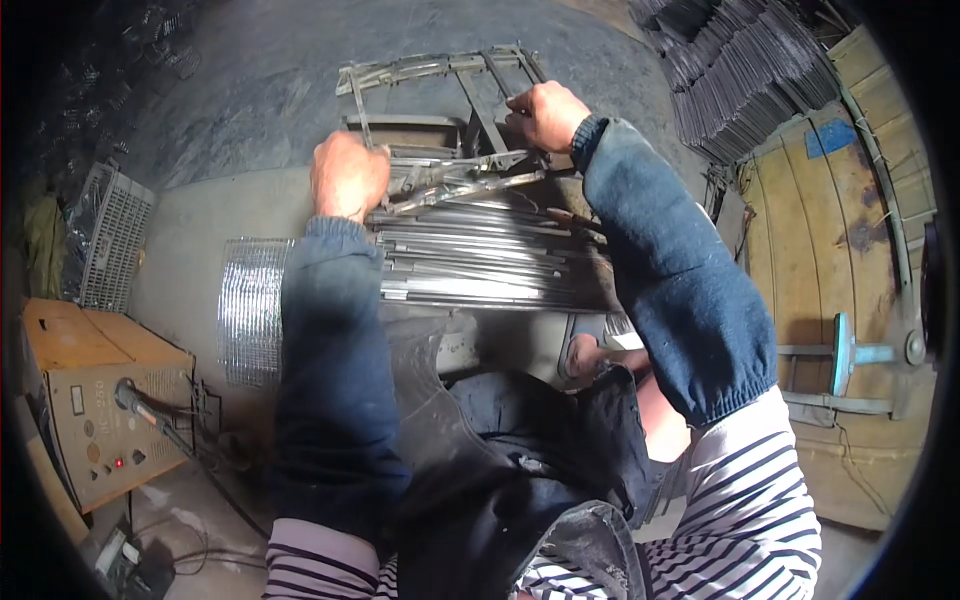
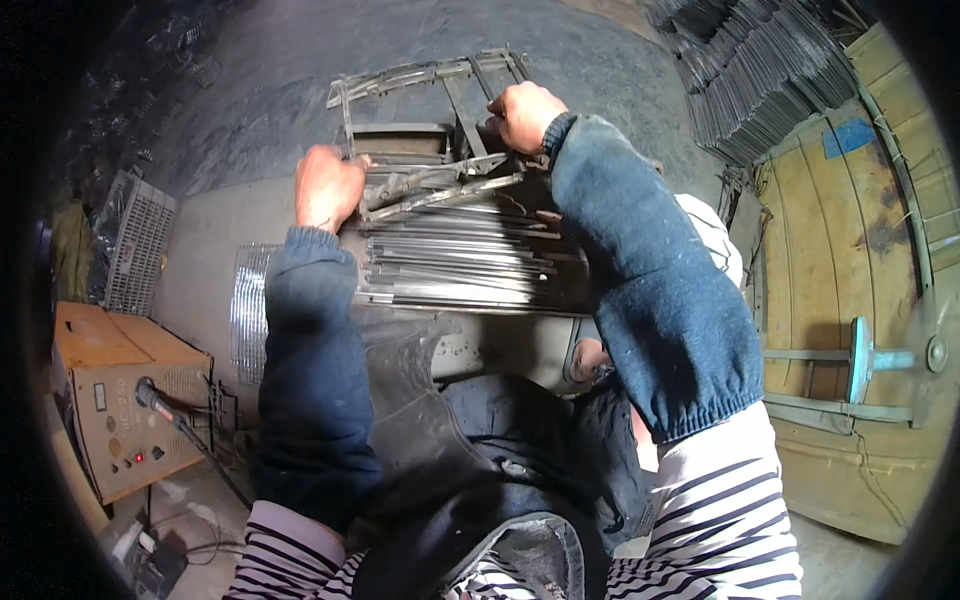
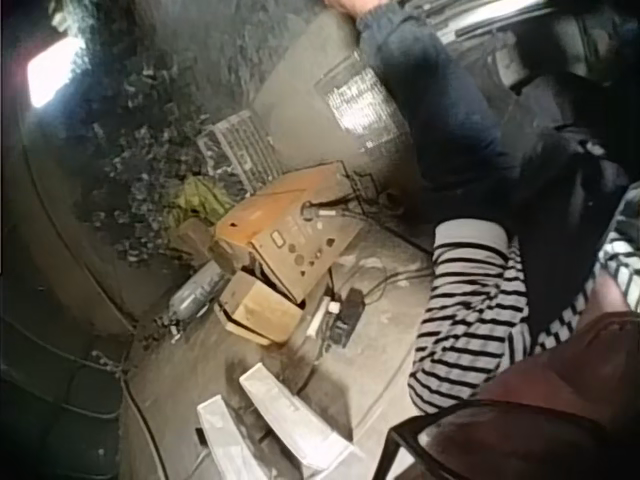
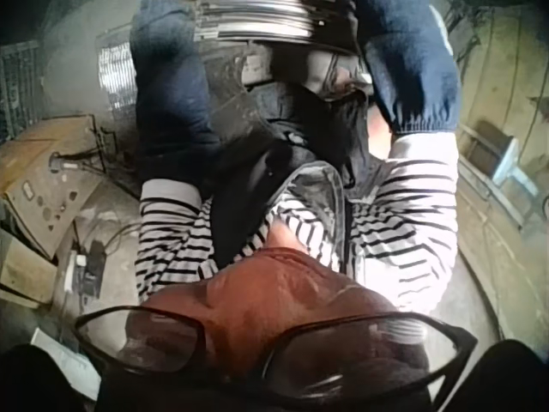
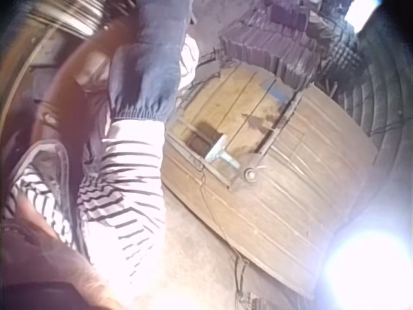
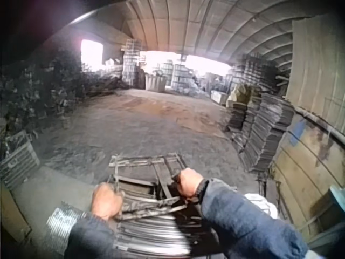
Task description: Welding metal wire grates using a spot welding tool.
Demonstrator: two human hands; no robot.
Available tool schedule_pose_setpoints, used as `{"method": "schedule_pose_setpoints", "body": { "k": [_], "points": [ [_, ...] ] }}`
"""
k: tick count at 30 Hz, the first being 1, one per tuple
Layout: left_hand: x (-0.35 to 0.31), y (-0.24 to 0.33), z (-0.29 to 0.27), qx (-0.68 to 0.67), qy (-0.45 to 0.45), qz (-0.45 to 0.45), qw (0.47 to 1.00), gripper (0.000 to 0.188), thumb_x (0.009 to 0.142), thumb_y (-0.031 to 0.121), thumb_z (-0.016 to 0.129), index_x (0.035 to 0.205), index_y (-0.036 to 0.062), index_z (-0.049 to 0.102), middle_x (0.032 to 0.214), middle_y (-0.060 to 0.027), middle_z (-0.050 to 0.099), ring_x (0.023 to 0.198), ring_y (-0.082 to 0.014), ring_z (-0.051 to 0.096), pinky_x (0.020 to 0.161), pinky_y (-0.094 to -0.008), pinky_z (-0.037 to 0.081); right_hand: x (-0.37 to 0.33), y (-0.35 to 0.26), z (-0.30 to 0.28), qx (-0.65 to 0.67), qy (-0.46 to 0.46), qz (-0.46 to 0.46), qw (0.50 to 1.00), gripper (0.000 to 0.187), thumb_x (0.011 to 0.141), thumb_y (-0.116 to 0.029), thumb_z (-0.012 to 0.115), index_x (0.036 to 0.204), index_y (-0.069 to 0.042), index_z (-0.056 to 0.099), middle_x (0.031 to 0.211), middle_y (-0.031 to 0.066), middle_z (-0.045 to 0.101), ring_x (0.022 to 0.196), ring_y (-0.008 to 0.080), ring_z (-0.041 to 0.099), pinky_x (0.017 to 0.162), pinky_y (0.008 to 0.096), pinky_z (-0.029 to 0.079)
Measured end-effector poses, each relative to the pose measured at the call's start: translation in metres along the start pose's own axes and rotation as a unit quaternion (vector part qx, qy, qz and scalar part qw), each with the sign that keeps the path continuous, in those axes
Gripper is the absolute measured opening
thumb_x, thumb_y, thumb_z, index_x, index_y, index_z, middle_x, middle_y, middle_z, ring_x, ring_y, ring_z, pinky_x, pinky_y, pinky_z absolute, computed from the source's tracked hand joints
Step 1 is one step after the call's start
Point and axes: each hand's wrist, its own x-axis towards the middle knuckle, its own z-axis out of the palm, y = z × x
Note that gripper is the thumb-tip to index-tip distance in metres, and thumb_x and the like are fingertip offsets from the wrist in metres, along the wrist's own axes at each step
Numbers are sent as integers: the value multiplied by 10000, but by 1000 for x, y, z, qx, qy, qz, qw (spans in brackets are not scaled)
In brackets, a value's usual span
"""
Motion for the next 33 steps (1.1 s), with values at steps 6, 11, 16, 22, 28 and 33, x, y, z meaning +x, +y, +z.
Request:
{"method": "schedule_pose_setpoints", "body": {
  "k": [6, 11, 16, 22, 28, 33],
  "points": [
    [-3, -13, -6, 17, -3, -21, 1000, 370, 828, 267, 739, 1002, -60, 741, 1050, -314, 700, 1040, -462, 677, 926, -489, 538, -64, -47, 4, 103, 51, -199, 973, 263, 796, -87, 686, 1046, -58, 762, 851, 219, 715, 793, 388, 713, 762, 435, 596],
    [4, 0, -1, 16, -14, -15, 1000, 366, 833, 269, 747, 1002, -56, 743, 1057, -306, 704, 1040, -457, 679, 923, -491, 539, -111, -40, 75, 20, -21, -205, 978, 496, 757, -81, 686, 1250, -33, 645, 1232, 165, 641, 1103, 378, 605, 933, 470, 537],
    [13, 11, 7, 7, 1, 0, 1000, 354, 830, 276, 755, 969, -50, 748, 1067, -311, 698, 1048, -455, 677, 923, -497, 540, -114, -20, 87, 37, -55, -99, 993, 535, 726, -66, 688, 1257, -30, 635, 1161, 217, 617, 1093, 432, 600, 934, 485, 519],
    [-1, -53, 5, 2, 32, 34, 999, 332, 806, 247, 796, 892, -67, 727, 891, -305, 703, 853, -464, 702, 769, -546, 561, -123, -65, 108, 104, 9, -206, 973, 216, 689, -45, 646, 894, 9, 687, 902, 251, 669, 765, 441, 668, 735, 491, 569],
    [-12, -24, 11, -33, -2, 9, 999, 354, 800, 241, 794, 913, -88, 724, 963, -340, 686, 966, -479, 686, 860, -528, 543, -156, -82, 41, 62, -76, -139, 985, 278, 748, -52, 661, 1017, -3, 614, 885, 252, 689, 873, 441, 680, 768, 539, 536],
    [-3, -18, -9, 11, 54, 42, 998, 394, 797, 320, 799, 871, -59, 723, 971, -306, 698, 911, -478, 684, 779, -529, 564, -118, -88, -158, -130, 260, -219, 931, 159, 858, -65, 710, 988, -10, 637, 969, 214, 670, 855, 381, 669, 707, 418, 546]
  ]
}}
